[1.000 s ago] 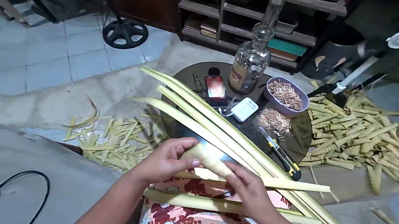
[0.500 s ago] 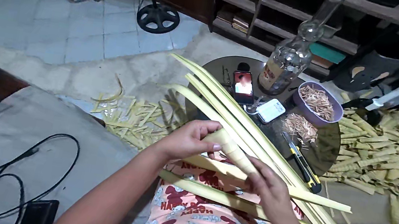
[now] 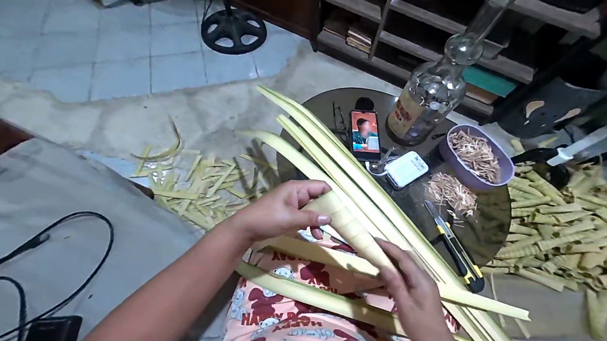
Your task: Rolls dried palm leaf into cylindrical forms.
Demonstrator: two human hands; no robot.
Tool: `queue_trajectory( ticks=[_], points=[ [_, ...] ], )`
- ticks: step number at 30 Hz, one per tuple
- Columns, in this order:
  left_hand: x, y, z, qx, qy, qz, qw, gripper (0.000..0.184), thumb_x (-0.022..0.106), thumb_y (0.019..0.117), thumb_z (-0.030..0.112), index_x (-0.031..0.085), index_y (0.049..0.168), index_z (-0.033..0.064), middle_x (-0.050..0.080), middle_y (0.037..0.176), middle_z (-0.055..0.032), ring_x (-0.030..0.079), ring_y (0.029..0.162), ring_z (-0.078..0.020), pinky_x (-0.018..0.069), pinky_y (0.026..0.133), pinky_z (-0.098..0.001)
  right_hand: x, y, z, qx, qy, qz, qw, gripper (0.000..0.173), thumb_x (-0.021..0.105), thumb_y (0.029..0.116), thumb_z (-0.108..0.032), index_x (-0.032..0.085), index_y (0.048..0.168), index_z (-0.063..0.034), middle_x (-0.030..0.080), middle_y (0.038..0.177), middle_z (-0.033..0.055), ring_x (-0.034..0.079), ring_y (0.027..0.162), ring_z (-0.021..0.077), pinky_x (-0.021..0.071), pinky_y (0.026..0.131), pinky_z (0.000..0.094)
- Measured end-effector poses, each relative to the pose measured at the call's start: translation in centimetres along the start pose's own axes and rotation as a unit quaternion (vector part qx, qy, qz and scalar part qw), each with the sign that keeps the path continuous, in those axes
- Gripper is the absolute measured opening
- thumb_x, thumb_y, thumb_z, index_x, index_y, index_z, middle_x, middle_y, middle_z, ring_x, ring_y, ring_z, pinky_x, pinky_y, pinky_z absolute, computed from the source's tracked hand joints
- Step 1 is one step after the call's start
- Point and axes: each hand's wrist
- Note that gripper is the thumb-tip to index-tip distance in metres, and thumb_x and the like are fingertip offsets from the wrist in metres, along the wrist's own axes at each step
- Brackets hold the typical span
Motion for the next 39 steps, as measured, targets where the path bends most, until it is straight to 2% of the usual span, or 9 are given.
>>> queue_trajectory(
  ticks=[6,10,14,18,22,27,32,36,39],
  points=[
    [-0.4,0.2,0.0,0.001,0.015,0.007,1.000,0.021,0.059,0.0985,0.013,0.066,0.118,0.0071,0.072,0.096,-0.0066,0.068,0.085,-0.0110,0.0572,0.079,-0.0269,-0.3,-0.3,0.1,-0.067,-0.118,0.032,0.990,0.049,0.060,0.1006,-0.030,0.055,0.148,-0.0183,0.062,0.129,0.0073,0.063,0.112,0.0160,0.0557,0.093,0.0344],
    [-0.6,0.3,0.1,-0.003,-0.005,0.019,1.000,0.021,0.060,0.1001,0.019,0.068,0.116,0.0077,0.073,0.096,-0.0074,0.070,0.086,-0.0123,0.0571,0.078,-0.0266,-0.6,-0.1,-0.4,0.122,0.177,-0.008,0.977,0.035,0.045,0.1080,-0.024,0.061,0.136,-0.0112,0.071,0.107,0.0054,0.063,0.073,0.0075,0.0526,0.059,0.0221],
    [-1.0,0.3,-0.7,0.000,-0.040,0.031,0.999,0.024,0.061,0.1004,0.018,0.066,0.119,0.0038,0.074,0.103,-0.0114,0.071,0.092,-0.0174,0.0587,0.082,-0.0317,-0.7,-1.0,0.6,-0.064,-0.153,0.034,0.986,0.048,0.060,0.1017,-0.032,0.054,0.148,-0.0229,0.065,0.127,0.0036,0.064,0.110,0.0150,0.0559,0.093,0.0354],
    [-0.3,0.3,-1.1,0.029,-0.081,0.036,0.996,0.021,0.061,0.1007,0.014,0.064,0.118,0.0016,0.073,0.105,-0.0137,0.072,0.090,-0.0212,0.0609,0.078,-0.0342,-0.7,-0.6,1.0,0.176,0.251,-0.010,0.952,0.036,0.040,0.1097,-0.028,0.062,0.133,-0.0107,0.072,0.103,0.0077,0.063,0.069,0.0073,0.0520,0.058,0.0218],
    [-0.4,0.2,-1.4,0.038,-0.104,0.039,0.993,0.023,0.061,0.1001,0.011,0.062,0.120,0.0007,0.073,0.107,-0.0147,0.073,0.090,-0.0228,0.0617,0.079,-0.0361,-0.6,-1.4,1.9,-0.090,-0.203,0.049,0.974,0.050,0.063,0.1002,-0.032,0.054,0.148,-0.0258,0.064,0.130,0.0059,0.063,0.115,0.0190,0.0545,0.098,0.0398],
    [0.3,0.0,-3.0,0.052,-0.154,0.044,0.986,0.017,0.062,0.0989,0.010,0.064,0.113,0.0012,0.072,0.101,-0.0161,0.073,0.085,-0.0238,0.0619,0.075,-0.0374,-0.9,-1.2,2.3,0.246,0.310,0.001,0.918,0.040,0.038,0.1104,-0.033,0.064,0.128,-0.0096,0.071,0.095,0.0081,0.062,0.065,0.0092,0.0523,0.055,0.0234],
    [0.3,-0.1,-3.3,0.043,-0.169,0.053,0.983,0.023,0.061,0.0999,0.009,0.061,0.121,-0.0012,0.071,0.107,-0.0181,0.072,0.092,-0.0267,0.0617,0.081,-0.0410,-0.5,-2.0,2.2,-0.063,-0.195,0.035,0.978,0.045,0.057,0.1028,-0.036,0.056,0.147,-0.0282,0.066,0.126,0.0013,0.064,0.112,0.0154,0.0547,0.096,0.0383],
    [0.1,-0.3,-4.3,0.032,-0.178,0.051,0.982,0.016,0.066,0.0984,0.016,0.066,0.108,0.0031,0.073,0.094,-0.0146,0.073,0.079,-0.0235,0.0632,0.072,-0.0385,-0.3,-2.4,3.6,0.325,0.379,-0.079,0.863,0.044,0.037,0.1101,-0.041,0.063,0.127,-0.0101,0.073,0.101,0.0101,0.064,0.068,0.0081,0.0499,0.056,0.0200],
    [-0.8,0.0,-5.1,0.042,-0.174,0.040,0.983,0.017,0.066,0.0978,0.019,0.070,0.104,0.0043,0.073,0.091,-0.0113,0.072,0.078,-0.0180,0.0621,0.071,-0.0324,-0.5,-1.4,3.1,0.289,0.382,-0.137,0.867,0.044,0.038,0.1101,-0.038,0.061,0.135,-0.0092,0.072,0.116,0.0126,0.073,0.090,0.0175,0.0615,0.076,0.0320]
  ],
)
Point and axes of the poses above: each hand's wrist, its own y-axis towards the middle knuckle, its own x-axis out of the palm, z = x × y
